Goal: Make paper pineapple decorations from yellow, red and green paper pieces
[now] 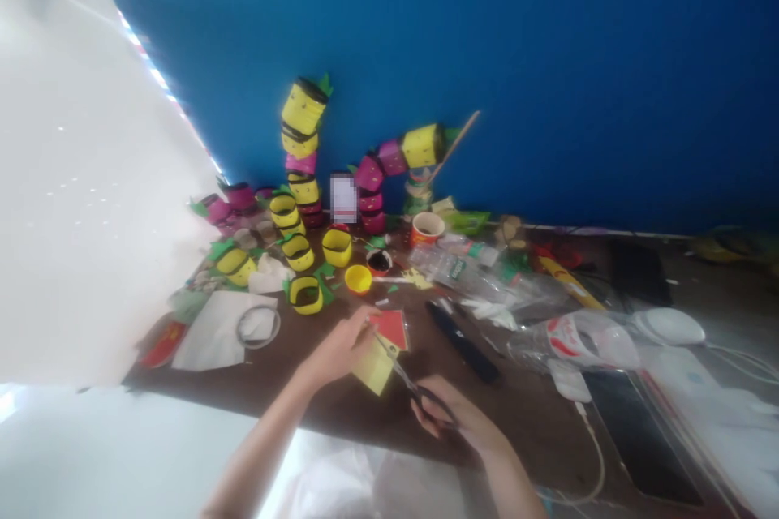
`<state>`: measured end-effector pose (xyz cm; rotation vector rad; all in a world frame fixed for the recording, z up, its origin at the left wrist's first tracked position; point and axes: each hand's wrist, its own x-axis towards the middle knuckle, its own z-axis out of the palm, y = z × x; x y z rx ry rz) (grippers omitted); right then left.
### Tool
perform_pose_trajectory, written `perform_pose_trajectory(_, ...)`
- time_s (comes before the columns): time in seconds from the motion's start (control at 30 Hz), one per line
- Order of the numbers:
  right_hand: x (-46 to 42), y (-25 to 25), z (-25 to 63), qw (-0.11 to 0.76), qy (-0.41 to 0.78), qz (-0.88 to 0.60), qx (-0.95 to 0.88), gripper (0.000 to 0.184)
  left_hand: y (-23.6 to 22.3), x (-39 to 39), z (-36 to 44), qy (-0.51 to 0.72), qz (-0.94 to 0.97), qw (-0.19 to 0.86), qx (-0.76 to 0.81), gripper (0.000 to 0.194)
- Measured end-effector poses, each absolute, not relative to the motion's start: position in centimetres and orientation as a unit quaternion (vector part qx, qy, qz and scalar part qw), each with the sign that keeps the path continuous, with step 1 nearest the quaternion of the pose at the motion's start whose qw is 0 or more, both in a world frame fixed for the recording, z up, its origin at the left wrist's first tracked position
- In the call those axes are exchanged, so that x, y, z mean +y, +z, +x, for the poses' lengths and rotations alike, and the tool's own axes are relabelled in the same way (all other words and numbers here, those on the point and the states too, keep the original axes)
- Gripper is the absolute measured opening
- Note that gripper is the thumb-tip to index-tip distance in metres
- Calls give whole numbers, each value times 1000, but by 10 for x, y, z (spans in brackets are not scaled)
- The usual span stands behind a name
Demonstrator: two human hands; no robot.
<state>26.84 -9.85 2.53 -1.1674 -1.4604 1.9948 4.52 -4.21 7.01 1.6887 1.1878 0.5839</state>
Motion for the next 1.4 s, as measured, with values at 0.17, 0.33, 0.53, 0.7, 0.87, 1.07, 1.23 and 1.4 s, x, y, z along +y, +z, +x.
perform_pose_trajectory(0.17,-93,27,267,186,730,-406,-516,50,72,-43,47,215,702,422,532,35)
perform_pose_trajectory(0.33,-91,25,269,166,732,-402,-524,48,73,-40,49,202,707,395,551,40)
perform_pose_trajectory(0.53,-90,24,268,156,724,-406,-535,45,72,-42,48,190,707,369,573,35)
perform_pose_trajectory(0.7,-90,28,264,165,722,-407,-534,41,71,-42,48,208,701,372,571,35)
perform_pose_trajectory(0.87,-90,36,259,181,720,-403,-536,35,65,-41,48,238,697,365,570,32)
perform_pose_trajectory(1.07,-91,30,259,191,724,-419,-513,25,66,-42,48,238,683,375,580,32)
perform_pose_trajectory(1.23,-90,19,261,194,733,-415,-503,25,57,-44,47,323,614,445,566,35)
perform_pose_trajectory(1.4,-90,12,260,206,723,-428,-501,30,34,-58,49,454,468,545,527,57)
